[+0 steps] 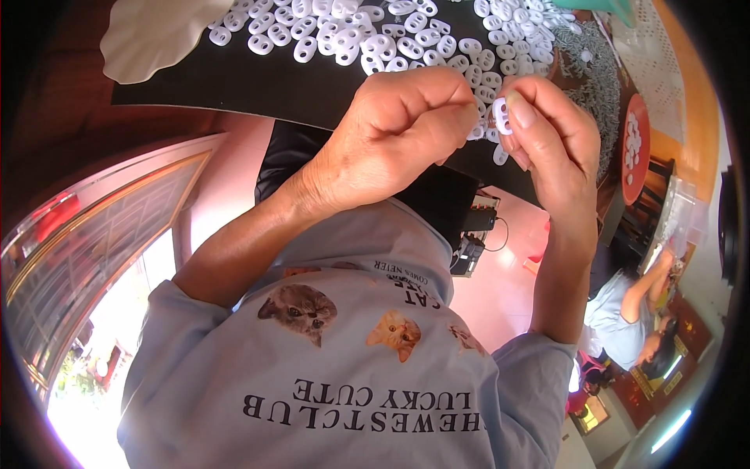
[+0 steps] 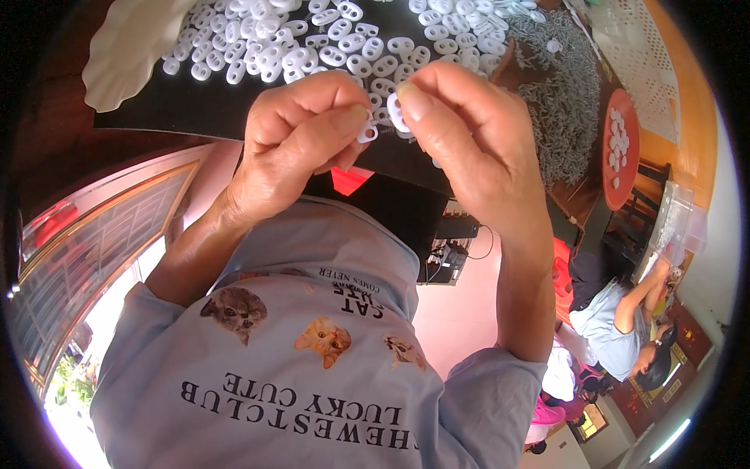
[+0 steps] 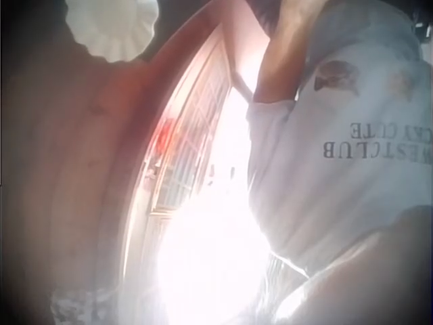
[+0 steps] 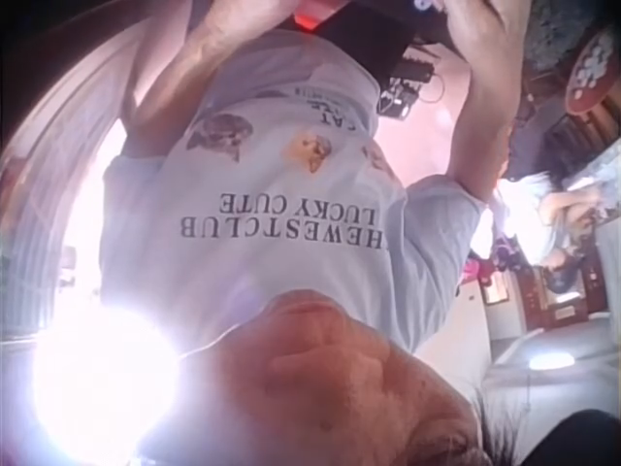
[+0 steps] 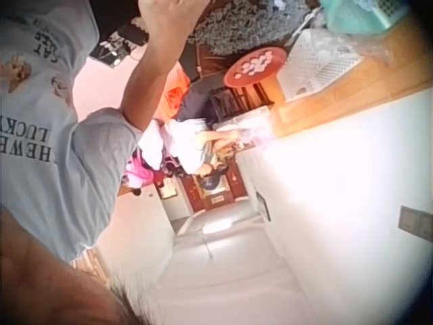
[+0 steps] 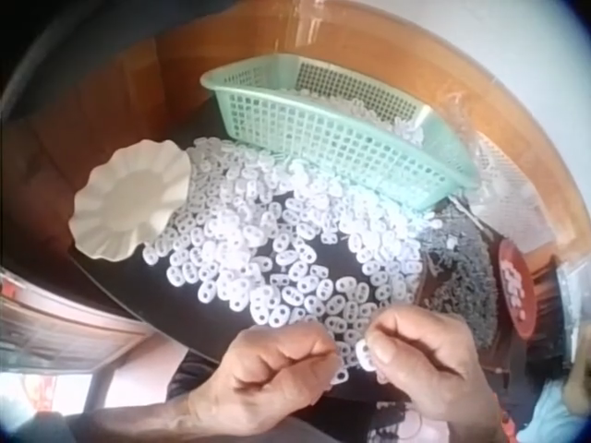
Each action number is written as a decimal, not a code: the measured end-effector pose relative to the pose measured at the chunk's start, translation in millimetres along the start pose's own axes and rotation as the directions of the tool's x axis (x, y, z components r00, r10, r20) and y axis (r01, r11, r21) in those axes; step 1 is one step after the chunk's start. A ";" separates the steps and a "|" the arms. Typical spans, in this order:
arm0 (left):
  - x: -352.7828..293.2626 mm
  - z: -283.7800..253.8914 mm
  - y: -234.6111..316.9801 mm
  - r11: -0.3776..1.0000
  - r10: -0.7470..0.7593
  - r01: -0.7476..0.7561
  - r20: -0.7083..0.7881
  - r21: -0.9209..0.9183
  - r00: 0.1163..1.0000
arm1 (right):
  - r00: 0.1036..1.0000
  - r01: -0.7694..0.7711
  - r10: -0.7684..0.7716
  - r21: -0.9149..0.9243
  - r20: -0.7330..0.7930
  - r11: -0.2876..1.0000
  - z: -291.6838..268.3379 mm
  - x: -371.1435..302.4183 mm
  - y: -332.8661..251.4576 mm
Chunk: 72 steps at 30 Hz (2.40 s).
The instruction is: Assembling small white plastic components by hand at a workbench.
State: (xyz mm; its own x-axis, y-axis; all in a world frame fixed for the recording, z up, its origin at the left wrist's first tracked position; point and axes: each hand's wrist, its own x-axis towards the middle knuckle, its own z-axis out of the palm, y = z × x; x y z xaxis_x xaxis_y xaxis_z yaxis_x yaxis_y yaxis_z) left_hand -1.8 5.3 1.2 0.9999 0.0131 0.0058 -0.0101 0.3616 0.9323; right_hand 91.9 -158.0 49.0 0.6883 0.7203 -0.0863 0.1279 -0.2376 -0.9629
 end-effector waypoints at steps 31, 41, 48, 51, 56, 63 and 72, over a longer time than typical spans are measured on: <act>0.2 -0.3 -1.1 0.999 0.005 -0.006 0.033 0.045 0.999 | 0.947 0.299 -0.322 -0.411 0.014 0.861 7.3 3.5 6.9; 2.5 0.9 11.8 0.980 -0.171 0.174 0.038 -0.101 0.985 | 0.868 0.478 -0.430 -0.650 0.248 0.591 -1.3 1.6 1.1; 6.1 2.4 2.5 0.994 -0.084 0.082 0.039 0.068 0.996 | 0.857 0.481 -0.441 -0.720 0.266 0.500 4.8 -0.9 -7.2; 7.2 2.0 2.9 0.991 -0.116 0.112 0.047 0.071 0.992 | 0.845 0.497 -0.458 -0.723 0.276 0.480 3.6 0.2 -4.8; 6.3 2.9 -0.2 0.999 -0.035 0.033 0.051 0.023 0.998 | 0.853 0.481 -0.456 -0.724 0.254 0.495 2.8 0.1 -5.8; 7.3 0.1 2.5 0.997 -0.078 0.079 0.047 -0.009 0.996 | 0.842 0.488 -0.470 -0.745 0.264 0.455 4.9 0.4 -3.9; 7.8 -0.5 1.9 0.995 -0.092 0.090 0.061 0.034 0.994 | 0.888 0.450 -0.344 -0.729 0.304 0.516 1.5 -6.1 -7.5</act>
State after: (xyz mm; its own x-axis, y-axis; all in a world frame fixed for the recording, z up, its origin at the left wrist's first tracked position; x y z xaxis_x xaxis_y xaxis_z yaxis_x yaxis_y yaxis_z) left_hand 6.0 6.5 2.8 0.9953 -0.0771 -0.0578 0.0802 0.3293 0.9408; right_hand 85.7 -159.6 56.3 0.3500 0.9198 0.1772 0.8962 -0.2738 -0.3490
